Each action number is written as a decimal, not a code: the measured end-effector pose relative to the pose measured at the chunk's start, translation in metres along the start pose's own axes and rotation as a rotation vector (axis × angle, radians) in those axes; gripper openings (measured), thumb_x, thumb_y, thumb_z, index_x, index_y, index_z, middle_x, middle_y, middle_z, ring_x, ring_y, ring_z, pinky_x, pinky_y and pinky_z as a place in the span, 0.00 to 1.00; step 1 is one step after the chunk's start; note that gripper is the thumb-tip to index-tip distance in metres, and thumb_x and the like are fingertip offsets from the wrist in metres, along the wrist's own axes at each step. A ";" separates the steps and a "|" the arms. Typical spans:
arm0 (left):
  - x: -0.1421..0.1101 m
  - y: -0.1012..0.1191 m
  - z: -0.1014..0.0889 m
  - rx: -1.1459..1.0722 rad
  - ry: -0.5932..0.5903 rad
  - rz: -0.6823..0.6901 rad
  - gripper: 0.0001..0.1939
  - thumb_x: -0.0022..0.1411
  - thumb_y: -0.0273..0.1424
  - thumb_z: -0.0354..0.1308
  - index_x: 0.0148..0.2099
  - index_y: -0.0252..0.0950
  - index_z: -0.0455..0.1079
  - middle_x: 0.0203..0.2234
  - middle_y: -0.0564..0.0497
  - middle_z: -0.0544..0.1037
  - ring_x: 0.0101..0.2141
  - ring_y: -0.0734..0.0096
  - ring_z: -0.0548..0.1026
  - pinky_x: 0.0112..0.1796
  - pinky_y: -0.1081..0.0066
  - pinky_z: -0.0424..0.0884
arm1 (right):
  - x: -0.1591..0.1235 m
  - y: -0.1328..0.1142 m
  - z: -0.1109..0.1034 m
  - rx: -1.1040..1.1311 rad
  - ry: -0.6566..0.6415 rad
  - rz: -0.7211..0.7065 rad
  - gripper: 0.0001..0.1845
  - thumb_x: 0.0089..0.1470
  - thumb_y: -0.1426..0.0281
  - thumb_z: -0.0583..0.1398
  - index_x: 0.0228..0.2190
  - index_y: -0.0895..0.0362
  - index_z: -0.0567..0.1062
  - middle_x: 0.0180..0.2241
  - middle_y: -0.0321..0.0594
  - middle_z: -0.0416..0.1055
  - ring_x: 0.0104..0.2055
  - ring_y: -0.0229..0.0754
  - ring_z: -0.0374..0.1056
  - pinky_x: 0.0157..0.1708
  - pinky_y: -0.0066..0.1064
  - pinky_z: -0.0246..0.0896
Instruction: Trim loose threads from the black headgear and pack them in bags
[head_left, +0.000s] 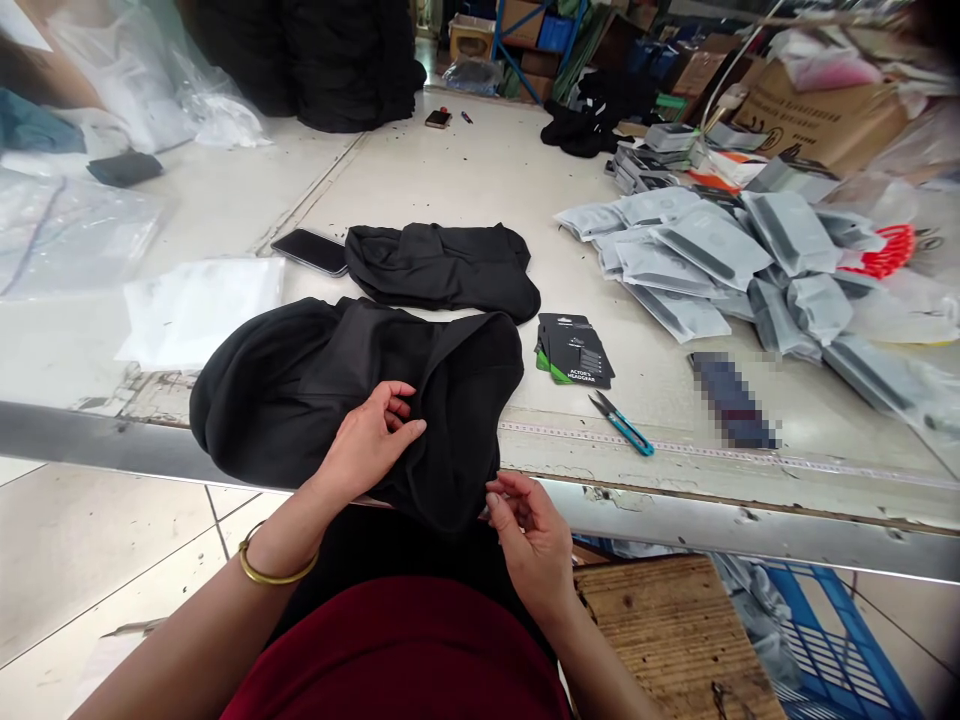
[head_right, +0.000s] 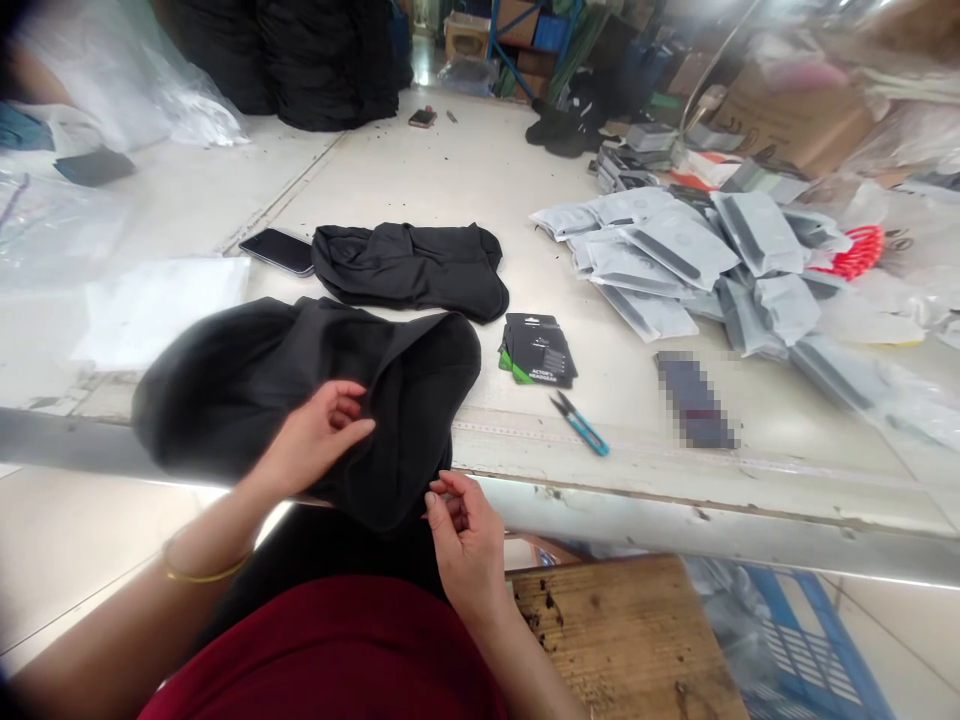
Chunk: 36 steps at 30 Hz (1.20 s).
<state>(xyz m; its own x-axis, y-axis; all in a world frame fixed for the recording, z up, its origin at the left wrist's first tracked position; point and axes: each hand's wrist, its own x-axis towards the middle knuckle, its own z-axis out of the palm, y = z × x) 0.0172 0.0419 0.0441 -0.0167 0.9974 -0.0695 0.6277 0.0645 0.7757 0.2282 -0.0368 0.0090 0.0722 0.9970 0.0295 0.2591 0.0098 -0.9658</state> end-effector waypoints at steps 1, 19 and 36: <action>-0.004 0.002 0.002 0.013 0.050 0.027 0.18 0.55 0.37 0.58 0.48 0.41 0.63 0.37 0.52 0.73 0.33 0.69 0.73 0.34 0.68 0.70 | 0.000 0.000 0.000 0.005 0.018 -0.004 0.13 0.55 0.66 0.58 0.42 0.56 0.69 0.36 0.42 0.72 0.28 0.35 0.68 0.28 0.29 0.69; -0.052 0.006 0.025 0.341 -0.182 0.466 0.20 0.55 0.40 0.60 0.49 0.42 0.69 0.52 0.47 0.68 0.53 0.56 0.63 0.55 0.53 0.57 | 0.010 -0.007 -0.036 0.799 -0.605 0.333 0.19 0.43 0.55 0.65 0.33 0.52 0.69 0.14 0.24 0.62 0.08 0.25 0.44 0.08 0.19 0.39; -0.049 -0.005 0.002 0.233 -0.404 0.479 0.21 0.55 0.42 0.60 0.52 0.50 0.67 0.59 0.52 0.60 0.60 0.54 0.54 0.58 0.51 0.51 | 0.024 -0.003 0.005 -0.179 -0.232 -0.228 0.11 0.55 0.71 0.55 0.40 0.53 0.73 0.35 0.41 0.74 0.35 0.39 0.69 0.36 0.32 0.66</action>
<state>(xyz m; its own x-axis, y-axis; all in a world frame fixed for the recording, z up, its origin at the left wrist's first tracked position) 0.0163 -0.0075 0.0423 0.5701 0.8215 -0.0153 0.6458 -0.4365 0.6264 0.2239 -0.0127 0.0114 -0.2215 0.9620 0.1599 0.4093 0.2405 -0.8801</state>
